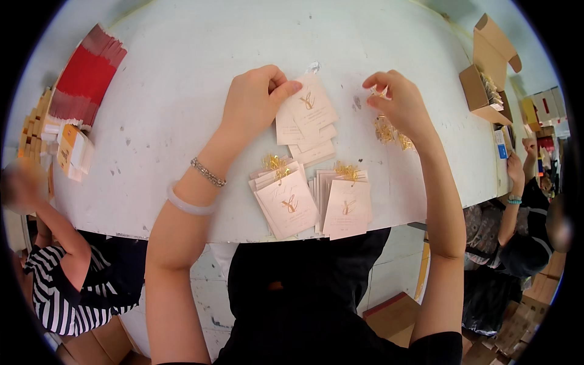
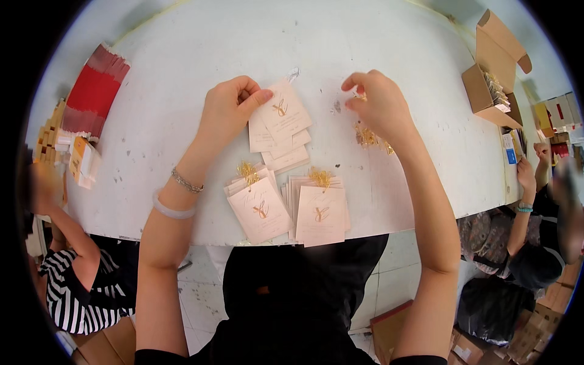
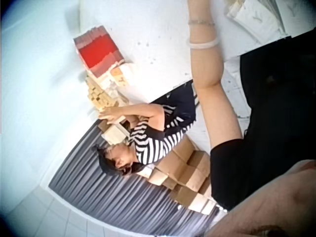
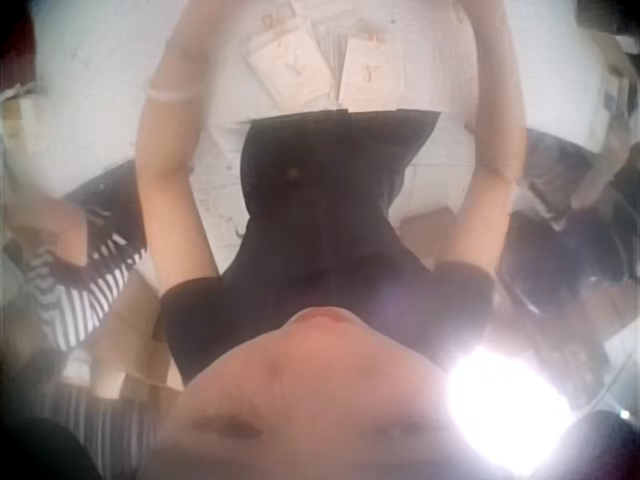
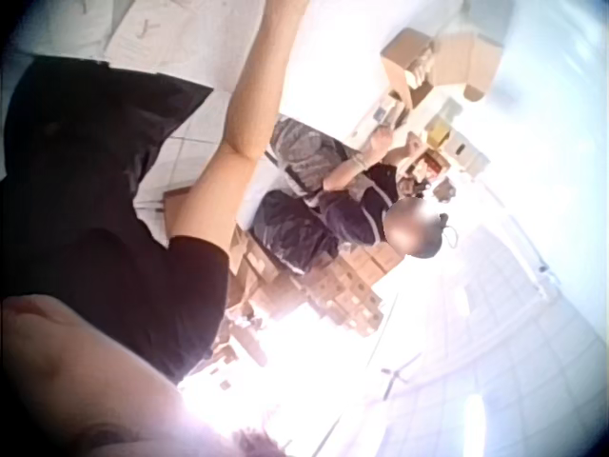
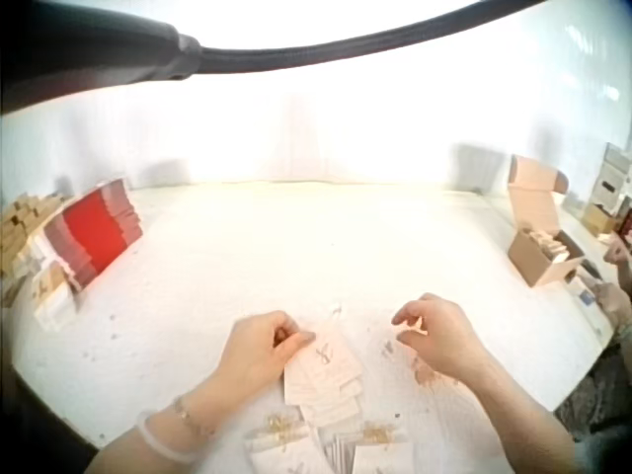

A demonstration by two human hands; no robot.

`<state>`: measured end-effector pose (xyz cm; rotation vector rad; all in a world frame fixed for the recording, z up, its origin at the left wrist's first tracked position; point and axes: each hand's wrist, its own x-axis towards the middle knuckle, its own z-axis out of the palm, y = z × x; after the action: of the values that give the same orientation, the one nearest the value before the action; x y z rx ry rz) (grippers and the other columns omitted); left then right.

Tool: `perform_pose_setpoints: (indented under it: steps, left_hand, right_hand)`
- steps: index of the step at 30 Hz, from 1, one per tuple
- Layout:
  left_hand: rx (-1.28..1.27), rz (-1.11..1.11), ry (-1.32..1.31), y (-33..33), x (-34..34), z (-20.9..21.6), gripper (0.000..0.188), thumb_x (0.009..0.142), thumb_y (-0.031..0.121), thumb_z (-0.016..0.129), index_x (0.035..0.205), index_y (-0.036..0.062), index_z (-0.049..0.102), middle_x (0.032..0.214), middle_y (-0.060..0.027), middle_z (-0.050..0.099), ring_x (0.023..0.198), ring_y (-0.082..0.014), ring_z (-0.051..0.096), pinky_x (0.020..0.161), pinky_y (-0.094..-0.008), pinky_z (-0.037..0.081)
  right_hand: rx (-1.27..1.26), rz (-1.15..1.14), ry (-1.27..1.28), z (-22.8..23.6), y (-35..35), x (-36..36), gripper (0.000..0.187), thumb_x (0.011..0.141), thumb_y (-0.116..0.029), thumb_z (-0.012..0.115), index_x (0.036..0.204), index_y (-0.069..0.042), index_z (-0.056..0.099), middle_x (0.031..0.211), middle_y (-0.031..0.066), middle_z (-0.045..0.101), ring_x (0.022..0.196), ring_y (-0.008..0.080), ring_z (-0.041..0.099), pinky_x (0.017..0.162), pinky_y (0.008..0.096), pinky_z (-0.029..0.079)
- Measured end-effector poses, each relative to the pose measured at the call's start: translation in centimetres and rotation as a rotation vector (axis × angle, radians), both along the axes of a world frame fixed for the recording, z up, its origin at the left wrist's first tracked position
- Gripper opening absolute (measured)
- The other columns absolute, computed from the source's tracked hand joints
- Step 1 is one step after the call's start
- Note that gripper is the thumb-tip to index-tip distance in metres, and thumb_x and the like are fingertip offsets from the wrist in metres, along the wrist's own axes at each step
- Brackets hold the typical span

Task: The person assembles small gift tags by hand, attaching gold ribbons to the top of each tag. They work through a stack of tags, tying the ribbons and placing the finished items into a cardboard box. The process involves repetitive manual manipulation of the tags and ribbons.

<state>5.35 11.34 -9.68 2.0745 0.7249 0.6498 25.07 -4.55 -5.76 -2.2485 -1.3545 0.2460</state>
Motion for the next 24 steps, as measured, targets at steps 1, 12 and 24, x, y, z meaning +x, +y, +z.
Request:
perform_pose_setpoints:
  steps: [1, 12, 24]
  left_hand:
    - [-0.012, 0.003, 0.025, -0.1, -0.1, 0.4, 0.03, 0.085, 0.028, 0.071, 0.077, -0.0004, 0.065, 0.066, -0.0079, 0.066, 0.054, -0.0123, 0.057, 0.05, -0.0269, 0.045]
    - [-0.275, -0.097, -0.255, -2.8, 0.0, 2.8, 0.008, 0.087, 0.01, 0.068, 0.088, 0.0017, 0.067, 0.07, -0.0015, 0.065, 0.058, -0.0041, 0.052, 0.05, -0.021, 0.041]
    - [0.293, -0.073, -0.325, -5.9, -0.1, 5.5, 0.009, 0.081, 0.002, 0.069, 0.09, 0.0024, 0.072, 0.074, -0.0035, 0.067, 0.056, -0.0075, 0.054, 0.049, -0.0207, 0.041]
  right_hand:
    - [-0.043, 0.014, -0.002, -0.5, 0.0, 0.4, 0.009, 0.079, -0.006, 0.066, 0.088, -0.006, 0.067, 0.094, 0.0104, 0.06, 0.088, 0.025, 0.058, 0.075, 0.0339, 0.048]
    - [0.232, 0.188, 0.657, 0.5, -0.3, -0.3, 0.006, 0.087, -0.004, 0.061, 0.088, 0.001, 0.063, 0.08, 0.0035, 0.063, 0.074, 0.0114, 0.054, 0.071, 0.0269, 0.046]
    - [0.718, 0.136, 0.965, 3.2, 0.5, -6.7, 0.006, 0.089, -0.007, 0.065, 0.088, -0.001, 0.063, 0.076, 0.0006, 0.064, 0.068, 0.0039, 0.055, 0.059, 0.0191, 0.044]
